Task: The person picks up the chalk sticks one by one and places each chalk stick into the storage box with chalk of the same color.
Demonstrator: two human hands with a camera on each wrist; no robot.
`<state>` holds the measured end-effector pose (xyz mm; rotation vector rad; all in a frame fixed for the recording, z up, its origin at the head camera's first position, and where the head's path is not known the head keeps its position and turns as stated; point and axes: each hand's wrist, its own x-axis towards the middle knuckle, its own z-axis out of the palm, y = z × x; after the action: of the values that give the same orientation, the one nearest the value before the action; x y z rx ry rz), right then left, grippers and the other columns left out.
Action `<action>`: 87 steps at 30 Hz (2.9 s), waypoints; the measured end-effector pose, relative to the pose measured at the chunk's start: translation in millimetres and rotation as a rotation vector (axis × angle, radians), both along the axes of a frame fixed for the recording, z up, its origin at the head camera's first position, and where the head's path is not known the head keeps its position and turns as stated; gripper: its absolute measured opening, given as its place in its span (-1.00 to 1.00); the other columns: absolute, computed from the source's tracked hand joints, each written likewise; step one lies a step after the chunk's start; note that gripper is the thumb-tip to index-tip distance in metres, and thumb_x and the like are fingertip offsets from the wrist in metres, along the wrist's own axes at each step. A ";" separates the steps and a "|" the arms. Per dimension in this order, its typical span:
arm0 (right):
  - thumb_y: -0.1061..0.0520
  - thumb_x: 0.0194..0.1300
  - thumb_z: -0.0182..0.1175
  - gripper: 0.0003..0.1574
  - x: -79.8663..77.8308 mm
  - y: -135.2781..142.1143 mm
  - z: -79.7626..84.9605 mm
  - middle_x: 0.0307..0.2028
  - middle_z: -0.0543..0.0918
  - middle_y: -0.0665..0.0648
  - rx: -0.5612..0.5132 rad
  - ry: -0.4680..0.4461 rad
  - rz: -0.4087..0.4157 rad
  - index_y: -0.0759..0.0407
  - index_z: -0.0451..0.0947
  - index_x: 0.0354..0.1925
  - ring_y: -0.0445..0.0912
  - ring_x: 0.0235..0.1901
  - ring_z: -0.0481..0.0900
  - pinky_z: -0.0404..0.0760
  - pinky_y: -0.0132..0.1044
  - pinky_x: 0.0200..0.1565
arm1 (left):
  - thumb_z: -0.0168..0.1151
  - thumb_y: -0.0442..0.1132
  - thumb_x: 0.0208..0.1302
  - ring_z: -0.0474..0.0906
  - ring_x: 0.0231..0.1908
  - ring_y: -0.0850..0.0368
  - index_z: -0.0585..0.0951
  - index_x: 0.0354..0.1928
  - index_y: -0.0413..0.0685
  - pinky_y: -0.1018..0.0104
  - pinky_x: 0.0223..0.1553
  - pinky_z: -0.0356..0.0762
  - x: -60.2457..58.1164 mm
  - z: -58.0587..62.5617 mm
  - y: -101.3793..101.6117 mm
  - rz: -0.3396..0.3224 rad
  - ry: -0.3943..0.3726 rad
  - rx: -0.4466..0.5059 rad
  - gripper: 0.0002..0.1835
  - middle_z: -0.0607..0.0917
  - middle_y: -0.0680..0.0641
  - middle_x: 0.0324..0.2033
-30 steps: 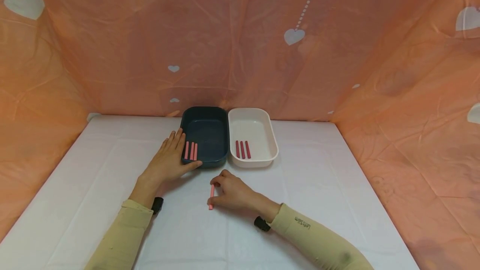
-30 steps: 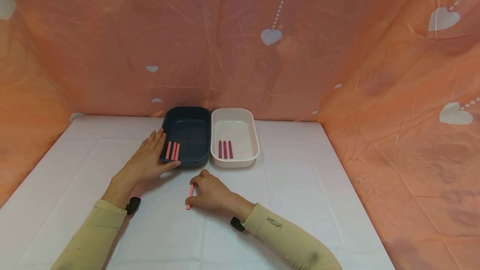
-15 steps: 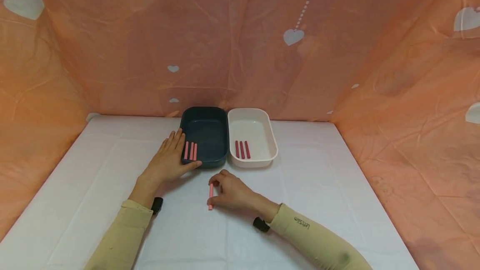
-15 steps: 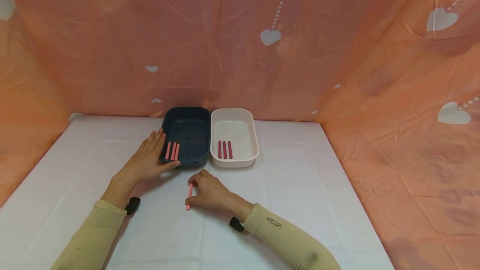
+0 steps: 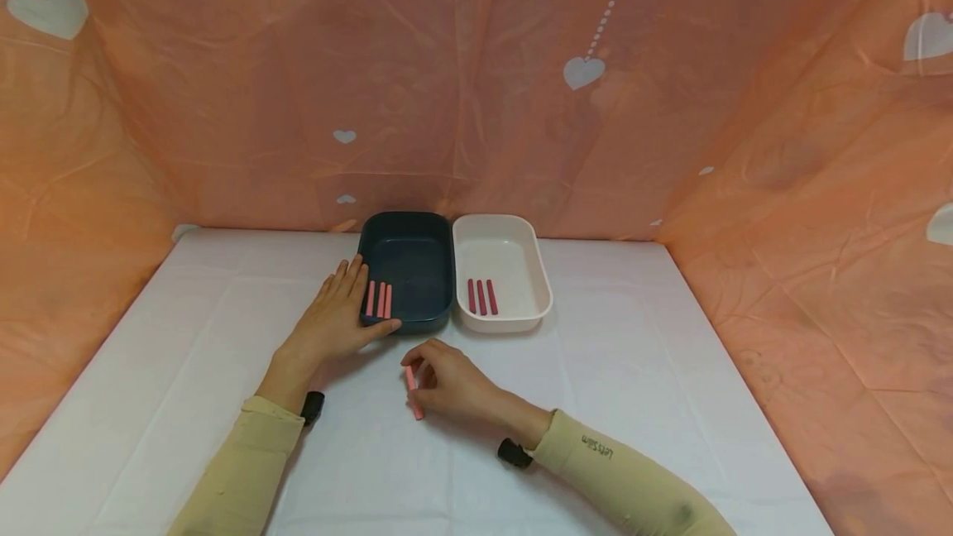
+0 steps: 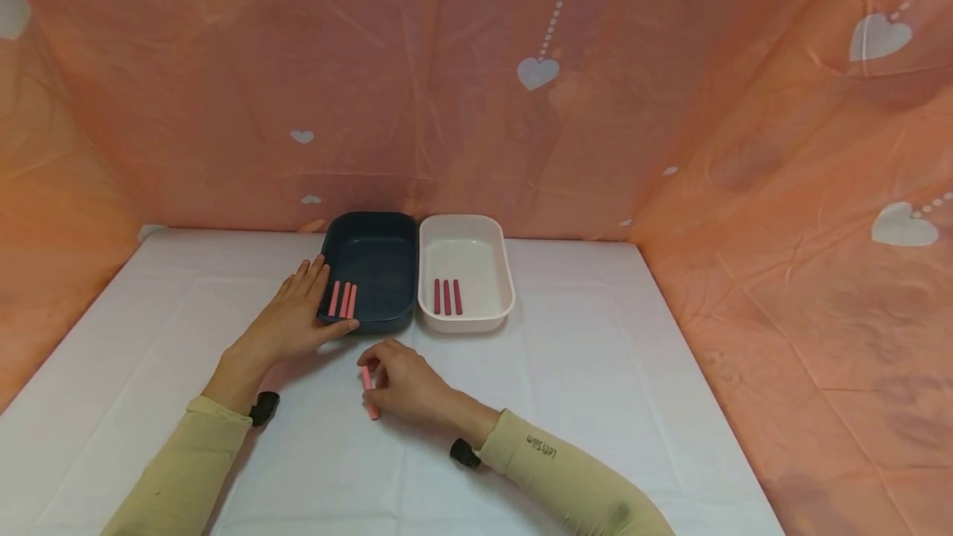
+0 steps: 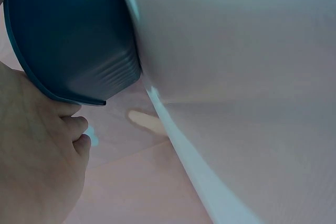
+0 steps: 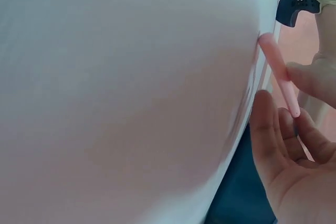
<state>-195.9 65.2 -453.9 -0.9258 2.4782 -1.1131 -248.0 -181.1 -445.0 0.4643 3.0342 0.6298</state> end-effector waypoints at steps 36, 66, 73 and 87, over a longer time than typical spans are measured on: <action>0.41 0.27 0.40 -0.53 -6.3 -1.8 21.1 -0.03 0.59 0.23 -0.310 0.100 -0.030 0.30 0.55 0.12 0.04 -0.15 0.75 0.72 -0.46 -0.19 | 0.26 0.39 0.31 -0.30 0.61 -0.35 -0.07 0.60 -0.46 -0.28 0.57 -0.22 0.5 -0.5 -1.0 -0.004 -0.009 0.017 0.27 -0.18 -0.36 0.63; 0.35 0.31 0.40 -0.52 -97.9 -27.3 37.1 0.05 0.66 0.22 -0.369 0.112 -0.224 0.26 0.57 0.18 0.00 -0.15 0.77 0.71 -0.40 -0.25 | 0.19 0.47 0.31 -0.33 0.62 -0.34 -0.14 0.62 -0.41 -0.29 0.57 -0.24 -1.8 0.4 -1.1 -0.005 -0.019 0.003 0.31 -0.22 -0.34 0.64; 0.29 0.39 0.35 -0.59 -117.5 -35.7 35.9 0.01 0.69 0.18 -0.183 0.009 -0.174 0.23 0.58 0.17 -0.11 -0.19 0.76 0.63 -0.41 -0.33 | 0.20 0.48 0.30 -0.33 0.61 -0.35 -0.13 0.62 -0.41 -0.30 0.56 -0.21 -1.2 -0.1 -1.0 -0.007 -0.015 0.010 0.31 -0.20 -0.35 0.64; 0.23 0.43 0.34 -0.73 -128.8 -44.1 26.4 -0.06 0.73 0.15 0.021 0.037 -0.081 0.19 0.63 0.07 -0.06 -0.16 0.73 0.68 -0.38 -0.16 | 0.18 0.50 0.30 -0.34 0.62 -0.32 -0.15 0.62 -0.39 -0.27 0.57 -0.23 -1.3 -1.4 -1.7 -0.006 -0.018 0.014 0.32 -0.22 -0.32 0.64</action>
<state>-324.6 21.2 -427.5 -0.8553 2.5728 -1.1023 -249.4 -182.8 -446.3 0.4656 3.0122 0.6512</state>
